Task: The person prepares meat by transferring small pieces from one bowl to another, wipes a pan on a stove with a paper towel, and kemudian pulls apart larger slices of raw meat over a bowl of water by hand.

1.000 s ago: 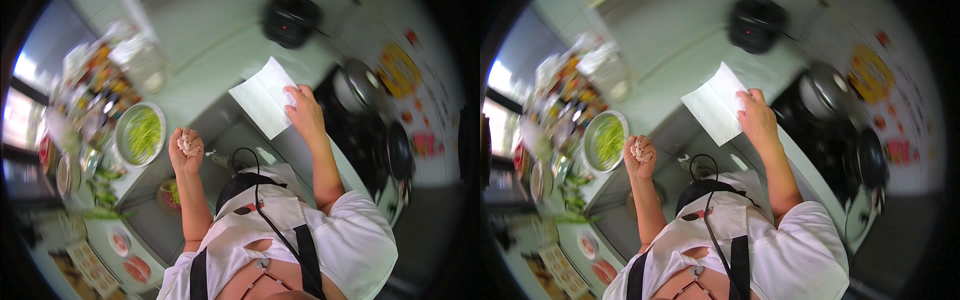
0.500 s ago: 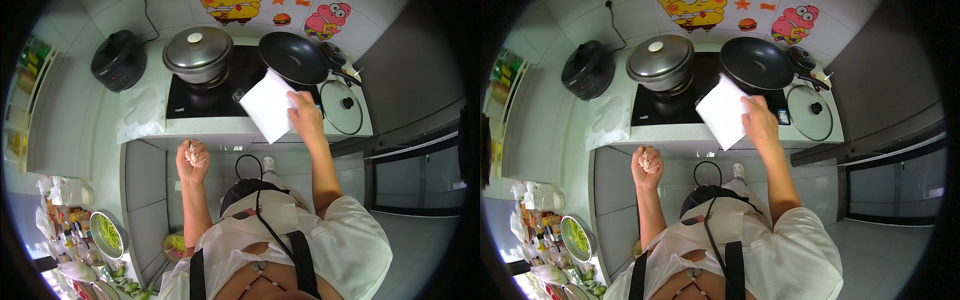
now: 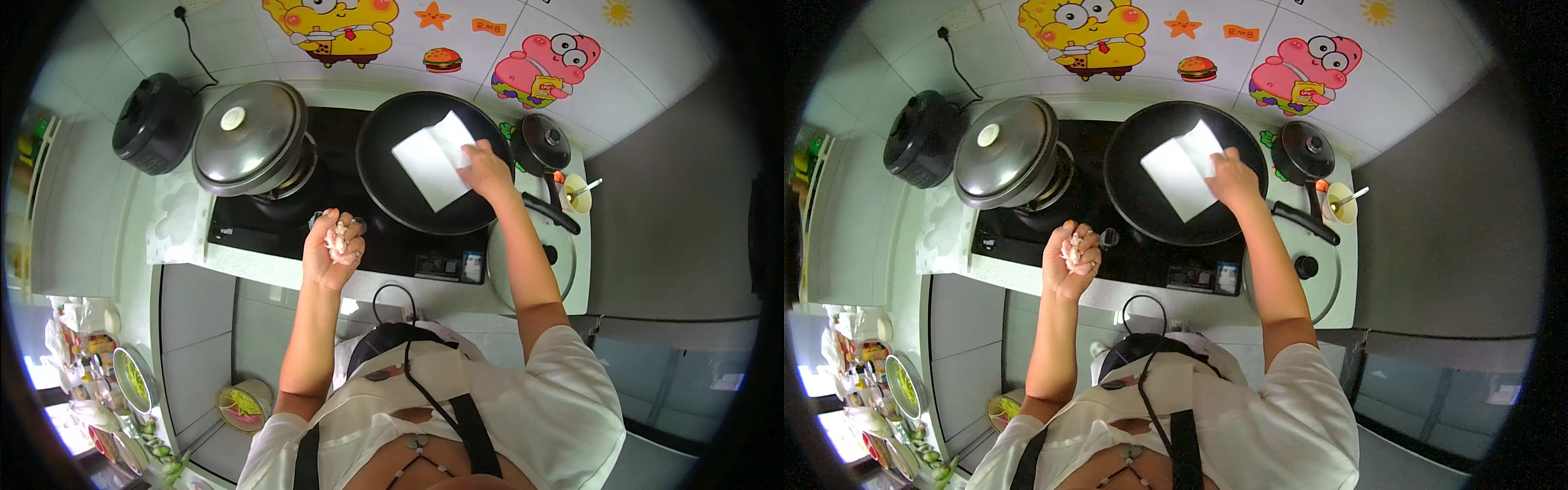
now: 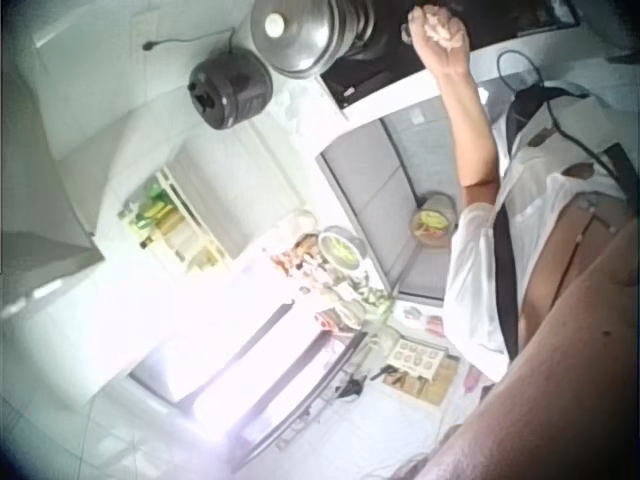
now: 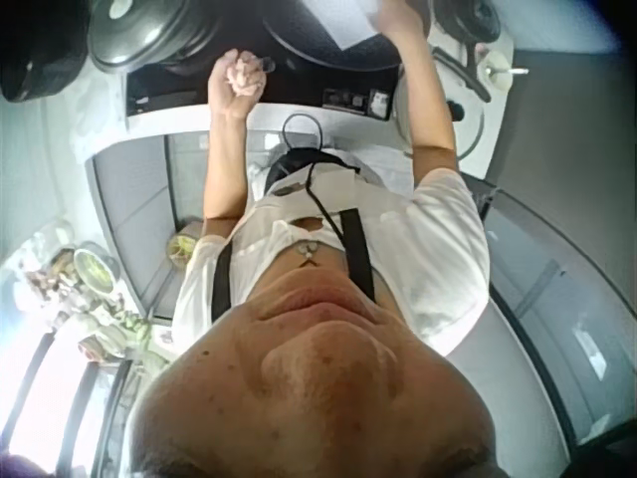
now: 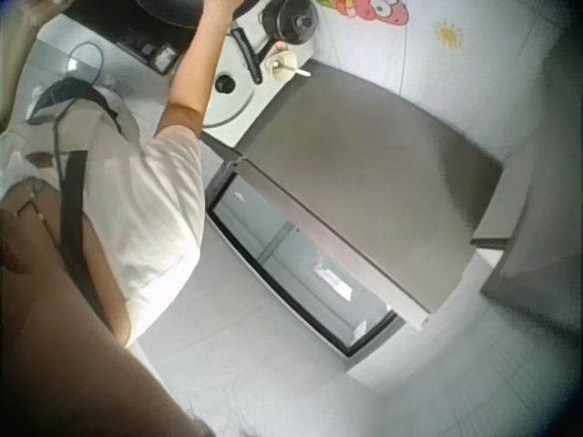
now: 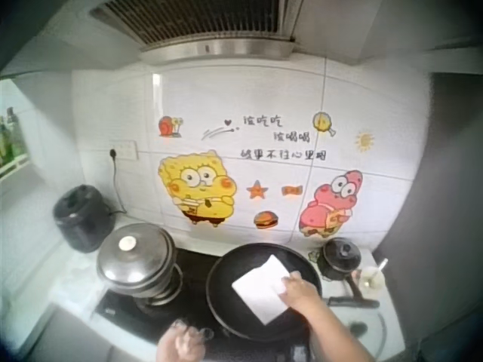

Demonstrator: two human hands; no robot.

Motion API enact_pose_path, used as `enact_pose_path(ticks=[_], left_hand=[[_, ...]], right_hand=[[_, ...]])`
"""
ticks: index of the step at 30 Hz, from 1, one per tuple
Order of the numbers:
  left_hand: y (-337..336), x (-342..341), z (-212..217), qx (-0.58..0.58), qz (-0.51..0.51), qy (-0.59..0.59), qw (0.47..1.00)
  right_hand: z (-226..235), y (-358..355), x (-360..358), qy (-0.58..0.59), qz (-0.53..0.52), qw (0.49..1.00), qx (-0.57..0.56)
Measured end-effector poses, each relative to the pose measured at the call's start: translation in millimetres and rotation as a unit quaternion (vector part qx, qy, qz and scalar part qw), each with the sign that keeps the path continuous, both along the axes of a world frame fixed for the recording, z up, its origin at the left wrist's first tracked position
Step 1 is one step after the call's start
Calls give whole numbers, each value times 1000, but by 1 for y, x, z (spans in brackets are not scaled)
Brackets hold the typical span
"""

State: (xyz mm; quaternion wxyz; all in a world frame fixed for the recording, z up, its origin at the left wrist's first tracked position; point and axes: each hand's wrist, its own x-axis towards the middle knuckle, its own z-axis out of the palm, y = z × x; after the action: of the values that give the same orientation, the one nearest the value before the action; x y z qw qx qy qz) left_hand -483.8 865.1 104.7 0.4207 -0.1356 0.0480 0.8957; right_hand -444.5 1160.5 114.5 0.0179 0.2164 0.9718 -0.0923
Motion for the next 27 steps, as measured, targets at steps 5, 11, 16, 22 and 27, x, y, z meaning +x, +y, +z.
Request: enact_pose_path(ticks=[5,11,16,22,27], left_hand=[[32,-11,-6,-2,-12,12,1000],[50,-23,-12,-22,-34,-16,999],[43,-22,-29,-23,-19,-33,999],[24,-25,-35,-19,-11,-58,998],[20,-32,-30,-25,0,-60,998]], right_hand=[[-20,19,0,-12,5,991,137],[-60,10,-10,32,212,977,-3],[-55,0,-47,-109,22,994,-12],[-102,53,-72,-50,-82,969,-228],[-137,55,-118,240,-94,918,-302]])
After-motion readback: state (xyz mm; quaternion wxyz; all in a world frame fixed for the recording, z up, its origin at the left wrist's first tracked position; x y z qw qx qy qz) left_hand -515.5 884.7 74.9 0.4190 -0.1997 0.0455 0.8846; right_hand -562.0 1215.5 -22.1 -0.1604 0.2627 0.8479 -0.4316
